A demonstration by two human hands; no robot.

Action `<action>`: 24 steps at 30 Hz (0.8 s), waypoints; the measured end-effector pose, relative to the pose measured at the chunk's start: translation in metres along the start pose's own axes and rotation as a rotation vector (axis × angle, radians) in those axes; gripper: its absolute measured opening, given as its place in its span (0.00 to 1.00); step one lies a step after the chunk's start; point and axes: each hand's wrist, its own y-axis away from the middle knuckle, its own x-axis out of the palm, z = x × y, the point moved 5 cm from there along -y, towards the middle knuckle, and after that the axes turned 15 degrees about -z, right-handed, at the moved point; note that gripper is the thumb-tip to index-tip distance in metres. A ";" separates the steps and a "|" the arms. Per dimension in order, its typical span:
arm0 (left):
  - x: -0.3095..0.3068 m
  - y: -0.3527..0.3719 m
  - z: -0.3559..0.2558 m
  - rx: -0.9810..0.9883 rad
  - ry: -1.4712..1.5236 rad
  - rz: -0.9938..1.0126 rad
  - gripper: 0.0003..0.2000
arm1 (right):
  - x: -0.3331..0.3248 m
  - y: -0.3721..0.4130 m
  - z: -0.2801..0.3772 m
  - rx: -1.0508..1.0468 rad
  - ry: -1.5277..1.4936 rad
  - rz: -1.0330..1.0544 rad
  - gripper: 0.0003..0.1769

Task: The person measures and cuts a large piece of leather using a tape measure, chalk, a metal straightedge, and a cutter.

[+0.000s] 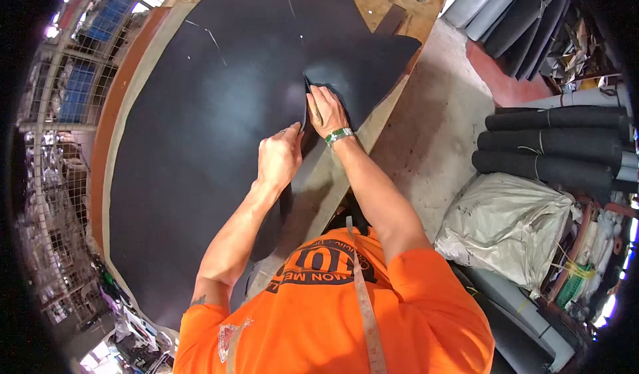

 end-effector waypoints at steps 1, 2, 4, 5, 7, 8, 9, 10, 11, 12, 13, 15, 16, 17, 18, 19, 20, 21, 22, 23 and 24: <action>-0.001 -0.001 0.000 -0.010 -0.014 0.019 0.09 | 0.003 -0.002 -0.002 -0.001 -0.007 0.006 0.15; -0.001 -0.002 0.001 -0.019 -0.026 0.034 0.09 | 0.004 -0.003 -0.003 -0.007 -0.013 0.013 0.15; -0.002 -0.002 -0.002 -0.025 -0.019 0.025 0.08 | 0.002 -0.004 -0.006 -0.035 -0.052 0.019 0.15; 0.000 -0.002 -0.002 -0.023 -0.037 0.027 0.07 | 0.000 -0.007 -0.006 -0.015 -0.073 0.024 0.16; 0.003 0.002 -0.003 -0.022 -0.071 0.036 0.07 | -0.005 -0.011 -0.003 0.015 -0.108 0.031 0.16; 0.005 0.004 -0.004 -0.003 -0.096 0.046 0.09 | -0.010 -0.015 0.005 0.044 -0.127 0.004 0.16; 0.006 0.005 -0.008 0.002 -0.111 0.047 0.11 | -0.016 -0.018 0.013 0.077 -0.149 -0.020 0.16; 0.003 0.002 -0.015 0.005 -0.127 0.047 0.13 | -0.027 -0.024 0.025 0.100 -0.202 -0.039 0.14; 0.003 -0.002 -0.019 0.010 -0.147 0.044 0.15 | -0.034 -0.025 0.026 0.112 -0.202 -0.062 0.13; 0.010 -0.001 -0.020 0.036 -0.206 0.122 0.22 | -0.040 -0.034 0.028 0.067 -0.206 -0.117 0.13; 0.014 -0.004 -0.029 0.146 -0.267 0.068 0.21 | -0.047 -0.042 0.025 0.037 -0.208 -0.164 0.13; 0.039 0.000 -0.025 0.233 -0.386 0.189 0.18 | -0.048 -0.065 0.001 0.068 -0.223 -0.153 0.14; 0.048 0.000 -0.022 0.171 -0.473 0.335 0.16 | -0.048 -0.081 -0.007 0.140 -0.268 -0.147 0.14; 0.053 -0.006 -0.026 0.154 -0.550 0.428 0.17 | -0.049 -0.095 -0.015 0.219 -0.309 -0.145 0.14; 0.055 -0.014 -0.035 0.142 -0.618 0.526 0.17 | -0.051 -0.106 -0.023 0.224 -0.294 -0.142 0.15; 0.057 -0.021 -0.042 0.133 -0.682 0.613 0.17 | -0.052 -0.117 -0.030 0.216 -0.278 -0.140 0.16; 0.061 -0.028 -0.047 0.106 -0.671 0.690 0.18 | -0.049 -0.121 -0.040 0.230 -0.288 -0.126 0.17; 0.067 -0.032 -0.046 0.083 -0.682 0.726 0.19 | -0.044 -0.123 -0.050 0.257 -0.288 -0.105 0.17; 0.074 -0.034 -0.044 0.061 -0.696 0.756 0.19 | -0.037 -0.121 -0.058 0.279 -0.292 -0.087 0.17; 0.083 -0.036 -0.040 0.040 -0.711 0.784 0.20 | -0.031 -0.122 -0.063 0.299 -0.297 -0.070 0.17; 0.093 -0.034 -0.033 0.014 -0.738 0.758 0.21 | -0.024 -0.121 -0.067 0.315 -0.324 -0.006 0.17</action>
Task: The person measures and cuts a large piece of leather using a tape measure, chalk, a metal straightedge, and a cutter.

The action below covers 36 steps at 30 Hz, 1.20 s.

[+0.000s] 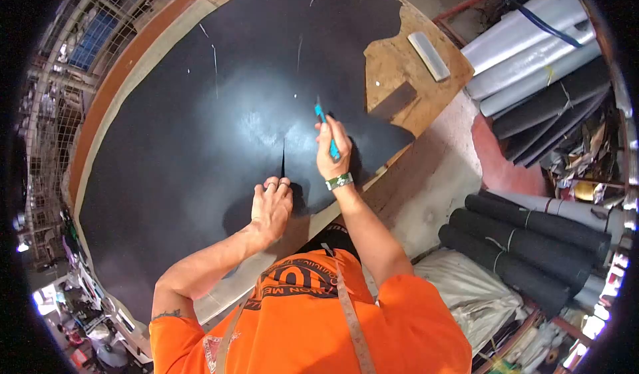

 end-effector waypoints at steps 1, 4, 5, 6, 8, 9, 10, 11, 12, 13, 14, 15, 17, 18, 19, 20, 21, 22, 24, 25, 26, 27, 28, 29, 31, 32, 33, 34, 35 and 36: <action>-0.002 -0.007 0.004 -0.071 -0.005 -0.004 0.21 | 0.006 -0.001 0.000 0.030 -0.013 0.041 0.17; -0.008 -0.023 0.023 -0.266 0.036 -0.051 0.24 | 0.021 0.000 -0.013 0.010 -0.019 0.122 0.17; -0.001 -0.028 0.029 -0.328 0.107 -0.133 0.26 | 0.024 -0.001 -0.018 -0.042 0.040 0.181 0.16; -0.001 -0.036 0.034 -0.361 0.096 -0.140 0.23 | 0.029 0.001 -0.021 0.013 -0.028 0.198 0.15; 0.002 -0.046 0.041 -0.442 0.125 -0.142 0.20 | 0.035 0.006 -0.027 -0.043 -0.008 0.245 0.15; 0.005 -0.052 0.045 -0.494 0.167 -0.141 0.19 | 0.038 0.008 -0.029 -0.061 -0.035 0.246 0.15; 0.010 -0.058 0.050 -0.554 0.229 -0.100 0.21 | 0.040 0.009 -0.026 -0.056 -0.045 0.270 0.15; 0.013 -0.063 0.053 -0.579 0.252 -0.122 0.23 | 0.041 0.009 -0.023 -0.047 -0.056 0.297 0.15; 0.019 -0.068 0.056 -0.607 0.274 -0.145 0.24 | 0.041 0.009 -0.021 -0.074 -0.057 0.302 0.14; 0.020 -0.072 0.061 -0.637 0.296 -0.163 0.25 | 0.042 0.009 -0.020 -0.097 -0.059 0.308 0.14; 0.021 -0.075 0.063 -0.640 0.341 -0.188 0.26 | 0.042 0.009 -0.022 -0.073 -0.063 0.317 0.13; 0.020 -0.076 0.066 -0.608 0.354 -0.247 0.26 | 0.042 0.009 -0.024 -0.099 -0.055 0.328 0.13; 0.016 -0.074 0.072 -0.558 0.384 -0.318 0.25 | 0.037 0.016 -0.035 -0.111 -0.033 0.375 0.13; 0.015 -0.074 0.075 -0.537 0.413 -0.341 0.26 | 0.033 0.014 -0.032 -0.092 0.034 0.446 0.14; 0.018 -0.070 0.077 -0.520 0.445 -0.342 0.28 | 0.031 0.018 -0.026 -0.053 0.101 0.528 0.14; 0.014 -0.068 0.079 -0.523 0.466 -0.296 0.27 | 0.030 0.020 -0.020 -0.066 0.021 0.491 0.14; 0.010 -0.070 0.084 -0.526 0.484 -0.279 0.26 | 0.031 0.020 -0.015 -0.101 -0.063 0.441 0.14; 0.017 -0.069 0.089 -0.499 0.468 -0.239 0.25 | 0.031 0.023 -0.012 -0.161 -0.055 0.434 0.14; 0.024 -0.075 0.092 -0.427 0.438 -0.187 0.22 | 0.032 0.017 -0.003 -0.238 -0.054 0.424 0.13; 0.023 -0.077 0.095 -0.409 0.449 -0.160 0.22 | 0.032 0.018 -0.001 -0.242 -0.055 0.429 0.13; 0.019 -0.079 0.098 -0.387 0.459 -0.137 0.21 | 0.032 0.018 0.000 -0.249 -0.054 0.431 0.13; 0.018 -0.081 0.101 -0.363 0.467 -0.119 0.20 | 0.032 0.018 0.001 -0.260 -0.055 0.429 0.13; 0.015 -0.080 0.104 -0.333 0.467 -0.173 0.19 | 0.032 0.019 0.003 -0.264 -0.070 0.425 0.12; 0.015 -0.082 0.106 -0.322 0.474 -0.145 0.19 | 0.031 0.020 0.003 -0.288 -0.058 0.438 0.12; 0.013 -0.083 0.110 -0.303 0.487 -0.087 0.20 | 0.030 0.024 0.004 -0.334 -0.035 0.466 0.11; 0.013 -0.083 0.110 -0.302 0.485 -0.096 0.20 | 0.029 0.024 0.007 -0.352 -0.034 0.463 0.11; 0.014 -0.083 0.110 -0.301 0.482 -0.106 0.20 | 0.030 0.024 0.007 -0.353 -0.018 0.469 0.11; 0.014 -0.083 0.109 -0.302 0.479 -0.116 0.20 | 0.030 0.025 0.006 -0.355 -0.003 0.475 0.11; 0.014 -0.082 0.109 -0.316 0.481 -0.107 0.20 | 0.029 0.026 0.007 -0.356 0.012 0.481 0.11; 0.013 -0.082 0.107 -0.332 0.481 -0.101 0.20 | 0.028 0.026 0.008 -0.350 0.016 0.488 0.11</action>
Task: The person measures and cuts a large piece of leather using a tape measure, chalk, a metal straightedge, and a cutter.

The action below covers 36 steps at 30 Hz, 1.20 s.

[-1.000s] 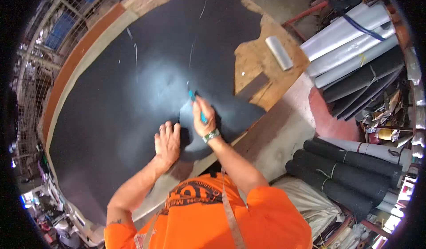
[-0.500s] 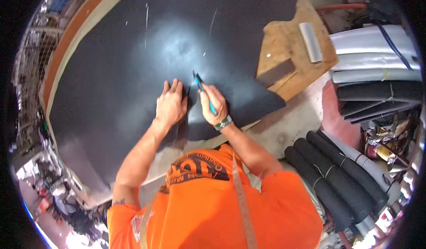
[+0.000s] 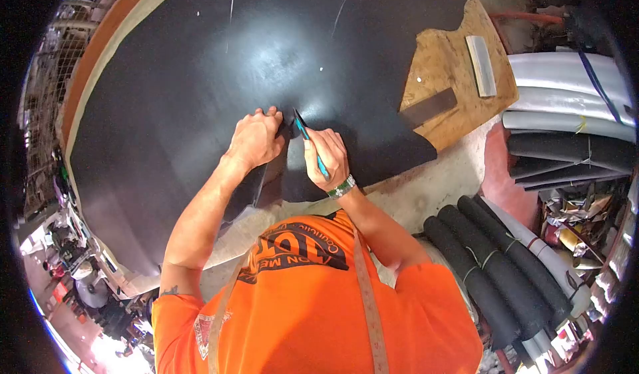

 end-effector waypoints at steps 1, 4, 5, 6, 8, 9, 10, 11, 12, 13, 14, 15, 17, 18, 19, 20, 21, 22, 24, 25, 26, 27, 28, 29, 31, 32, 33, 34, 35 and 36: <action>-0.002 0.000 0.000 -0.018 -0.007 0.000 0.20 | -0.001 -0.001 0.003 0.004 -0.004 0.004 0.10; 0.001 0.001 0.001 -0.032 -0.007 0.005 0.21 | -0.002 -0.005 0.006 -0.003 -0.015 0.025 0.10; -0.001 0.002 0.001 -0.038 0.003 0.009 0.21 | -0.002 -0.005 0.007 0.002 -0.016 0.036 0.10; -0.001 0.001 0.004 -0.033 0.001 -0.026 0.20 | 0.000 -0.006 0.007 0.005 -0.026 0.038 0.10; 0.003 0.004 0.002 -0.017 0.012 -0.079 0.18 | -0.003 -0.001 0.007 0.027 -0.031 0.048 0.11; 0.006 0.006 0.001 -0.022 0.013 -0.078 0.17 | -0.004 0.000 0.007 0.009 -0.022 0.056 0.11; 0.005 0.006 0.000 -0.026 0.018 -0.071 0.17 | -0.003 0.000 0.006 -0.005 -0.011 0.065 0.11; 0.006 0.007 -0.002 -0.030 0.026 -0.061 0.16 | -0.002 0.001 0.006 -0.015 0.002 0.076 0.11; 0.005 0.009 -0.005 -0.033 0.016 -0.085 0.13 | -0.002 0.001 0.007 -0.010 0.012 0.094 0.12; 0.011 0.013 -0.006 -0.018 0.018 -0.108 0.12 | -0.001 0.001 0.008 0.011 0.018 0.110 0.12; 0.017 0.014 -0.004 -0.002 0.014 -0.141 0.11 | 0.001 0.003 0.008 0.011 0.027 0.108 0.12; 0.020 0.013 -0.004 0.012 0.007 -0.179 0.10 | 0.003 0.004 0.007 0.007 0.032 0.105 0.12; 0.018 0.014 -0.006 0.019 0.018 -0.185 0.08 | 0.007 0.008 0.005 -0.006 0.045 0.095 0.12; 0.019 0.015 -0.006 0.037 0.015 -0.214 0.08 | 0.009 0.009 0.003 -0.015 0.051 0.087 0.12; 0.016 0.016 -0.007 0.055 0.010 -0.242 0.07 | 0.012 0.009 0.001 -0.018 0.057 0.085 0.12; 0.015 0.016 -0.005 0.029 0.034 -0.219 0.07 | 0.017 0.007 -0.002 -0.021 0.062 0.080 0.13; 0.011 0.016 -0.003 0.008 0.055 -0.194 0.07 | 0.021 0.006 -0.004 -0.023 0.067 0.072 0.13; 0.006 0.015 -0.002 -0.012 0.076 -0.172 0.08 | 0.024 0.004 -0.007 -0.025 0.072 0.067 0.13; -0.006 0.018 -0.004 -0.034 0.115 -0.201 0.08 | 0.029 0.000 -0.011 -0.033 0.082 0.056 0.12; -0.012 0.019 -0.004 -0.047 0.131 -0.221 0.08 | 0.033 -0.004 -0.013 -0.042 0.082 0.051 0.12; -0.016 0.021 -0.004 -0.043 0.125 -0.229 0.07 | 0.037 -0.006 -0.015 -0.055 0.080 0.042 0.12; -0.020 0.022 -0.004 -0.040 0.117 -0.239 0.07 | 0.041 -0.010 -0.017 -0.070 0.075 0.033 0.12; -0.025 0.020 -0.003 -0.038 0.109 -0.253 0.07 | 0.044 -0.018 -0.018 -0.088 0.070 0.023 0.12; -0.030 0.020 -0.001 -0.034 0.107 -0.263 0.07 | 0.047 -0.023 -0.020 -0.096 0.062 0.024 0.12; -0.038 0.021 0.001 -0.032 0.113 -0.270 0.07 | 0.053 -0.031 -0.021 -0.099 0.053 0.034 0.12; -0.042 0.022 0.001 -0.032 0.114 -0.270 0.07 | 0.055 -0.036 -0.021 -0.090 0.050 0.030 0.12; -0.048 0.023 0.002 -0.030 0.119 -0.267 0.07 | 0.059 -0.040 -0.023 -0.097 0.039 0.028 0.12; -0.054 0.023 0.003 -0.028 0.125 -0.265 0.07 | 0.064 -0.044 -0.027 -0.105 0.030 0.027 0.12; -0.060 0.023 0.003 -0.044 0.150 -0.269 0.07 | 0.069 -0.050 -0.030 -0.119 0.018 0.022 0.12; -0.066 0.024 0.004 -0.060 0.172 -0.275 0.07 | 0.074 -0.055 -0.033 -0.110 0.024 0.030 0.12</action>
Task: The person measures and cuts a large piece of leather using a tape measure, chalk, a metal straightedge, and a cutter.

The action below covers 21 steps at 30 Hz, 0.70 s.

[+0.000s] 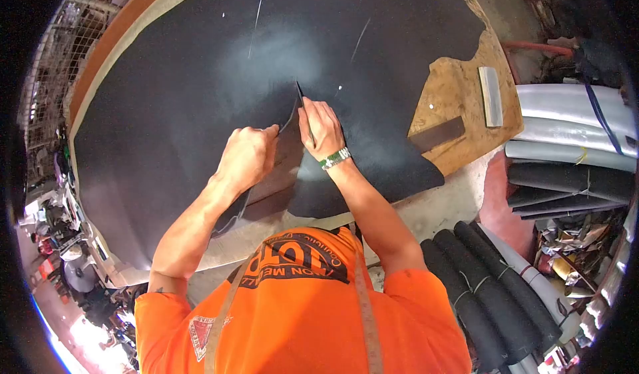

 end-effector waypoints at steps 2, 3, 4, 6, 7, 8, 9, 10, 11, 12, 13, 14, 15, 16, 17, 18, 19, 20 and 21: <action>-0.012 -0.003 -0.001 -0.031 0.024 -0.010 0.06 | 0.008 -0.008 -0.006 -0.008 0.012 0.009 0.13; -0.017 -0.003 -0.002 -0.029 0.017 -0.006 0.06 | 0.013 -0.011 -0.008 -0.012 0.014 0.014 0.13; -0.022 -0.005 -0.002 -0.024 0.009 -0.004 0.05 | 0.017 -0.016 -0.009 -0.025 0.012 0.012 0.13; -0.031 -0.008 -0.001 -0.021 0.004 -0.002 0.05 | 0.022 -0.024 -0.012 -0.054 0.007 0.008 0.13; -0.035 -0.009 -0.002 -0.021 0.009 0.002 0.05 | 0.026 -0.026 -0.014 -0.057 0.003 0.005 0.13; -0.040 -0.010 -0.003 -0.019 0.015 0.005 0.05 | 0.030 -0.030 -0.015 -0.062 0.001 0.001 0.13; -0.044 -0.012 -0.002 -0.025 0.017 0.008 0.04 | 0.035 -0.036 -0.018 -0.070 -0.001 -0.005 0.13; -0.050 -0.013 -0.002 -0.029 0.021 0.011 0.04 | 0.039 -0.042 -0.020 -0.078 -0.001 0.002 0.13; -0.055 -0.014 -0.002 -0.034 0.026 0.021 0.04 | 0.043 -0.046 -0.021 -0.081 0.002 0.010 0.13; -0.060 -0.015 -0.003 -0.047 0.020 0.021 0.04 | 0.047 -0.050 -0.022 -0.083 0.004 0.020 0.13; -0.064 -0.016 -0.004 -0.017 0.015 0.004 0.04 | 0.049 -0.054 -0.022 -0.097 0.011 0.014 0.13; -0.068 -0.016 -0.005 0.012 0.010 -0.012 0.04 | 0.053 -0.059 -0.023 -0.111 0.018 0.010 0.14; -0.071 -0.017 -0.005 0.039 0.006 -0.027 0.04 | 0.056 -0.062 -0.023 -0.124 0.024 0.007 0.14; -0.075 -0.017 -0.004 0.049 -0.001 -0.026 0.05 | 0.061 -0.066 -0.023 -0.137 0.032 -0.002 0.14; -0.077 -0.017 -0.004 0.061 -0.006 -0.022 0.05 | 0.065 -0.069 -0.024 -0.148 0.043 -0.010 0.13; -0.080 -0.017 -0.004 0.071 -0.010 -0.017 0.06 | 0.068 -0.071 -0.024 -0.158 0.055 -0.017 0.13; -0.082 -0.017 -0.005 0.081 -0.012 -0.028 0.07 | 0.072 -0.074 -0.026 -0.158 0.056 -0.017 0.13; -0.083 -0.016 -0.006 0.092 -0.013 -0.040 0.08 | 0.076 -0.077 -0.028 -0.158 0.057 -0.018 0.13; -0.086 -0.015 -0.007 0.102 -0.016 -0.051 0.08 | 0.079 -0.079 -0.029 -0.157 0.058 -0.019 0.13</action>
